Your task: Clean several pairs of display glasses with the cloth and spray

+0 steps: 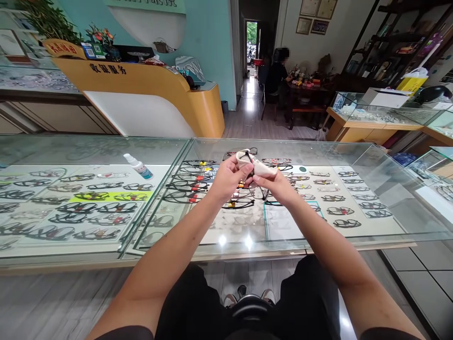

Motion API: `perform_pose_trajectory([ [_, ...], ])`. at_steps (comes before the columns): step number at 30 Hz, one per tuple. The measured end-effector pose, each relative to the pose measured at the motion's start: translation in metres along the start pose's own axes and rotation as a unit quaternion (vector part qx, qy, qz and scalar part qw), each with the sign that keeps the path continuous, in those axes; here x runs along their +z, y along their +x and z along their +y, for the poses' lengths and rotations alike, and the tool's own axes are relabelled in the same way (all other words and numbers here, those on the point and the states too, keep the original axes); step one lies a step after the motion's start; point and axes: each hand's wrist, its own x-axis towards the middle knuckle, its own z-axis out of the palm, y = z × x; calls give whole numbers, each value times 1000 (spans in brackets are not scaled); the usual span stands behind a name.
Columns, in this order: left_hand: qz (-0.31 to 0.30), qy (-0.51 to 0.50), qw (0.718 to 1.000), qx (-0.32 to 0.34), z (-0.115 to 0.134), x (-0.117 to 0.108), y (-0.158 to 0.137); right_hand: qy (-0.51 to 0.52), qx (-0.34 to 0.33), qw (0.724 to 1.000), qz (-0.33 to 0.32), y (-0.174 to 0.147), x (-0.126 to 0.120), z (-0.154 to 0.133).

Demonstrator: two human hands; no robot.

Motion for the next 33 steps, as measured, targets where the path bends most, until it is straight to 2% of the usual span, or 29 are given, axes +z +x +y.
perform_pose_trajectory([
  [4, 19, -25, 999, -7, 0, -1, 2, -12, -11, 1000, -5, -3, 5, 0],
  [9, -73, -81, 993, -51, 14, -1, 1, 16, -2, 1000, 11, -1, -8, 0],
  [11, -79, -82, 992, -50, 16, 1, 1, 46, 17, 999, 15, 0, -10, 1],
  [14, -46, -66, 996, -42, 10, 4, 0, 60, 26, 998, 22, 1, -7, 6],
  [19, 50, -28, 998, -3, -2, 7, 0, 14, 0, 1000, 21, 0, 5, 15],
  [23, 36, -74, 996, -20, -2, 10, 1, 53, 19, 998, 28, -1, 6, 9],
  [26, 40, -101, 994, 0, 0, 8, 4, 88, 25, 994, 53, -3, -2, -3],
  [28, 52, -82, 995, 14, 1, 2, 7, 80, 9, 993, 86, -3, -9, -11],
  [30, 54, -36, 998, 9, 2, -3, 8, 52, -34, 990, 125, -3, -17, -17],
  [33, 8, 32, 999, -25, 2, -6, 5, 15, -95, 982, 164, -1, -26, -18],
])
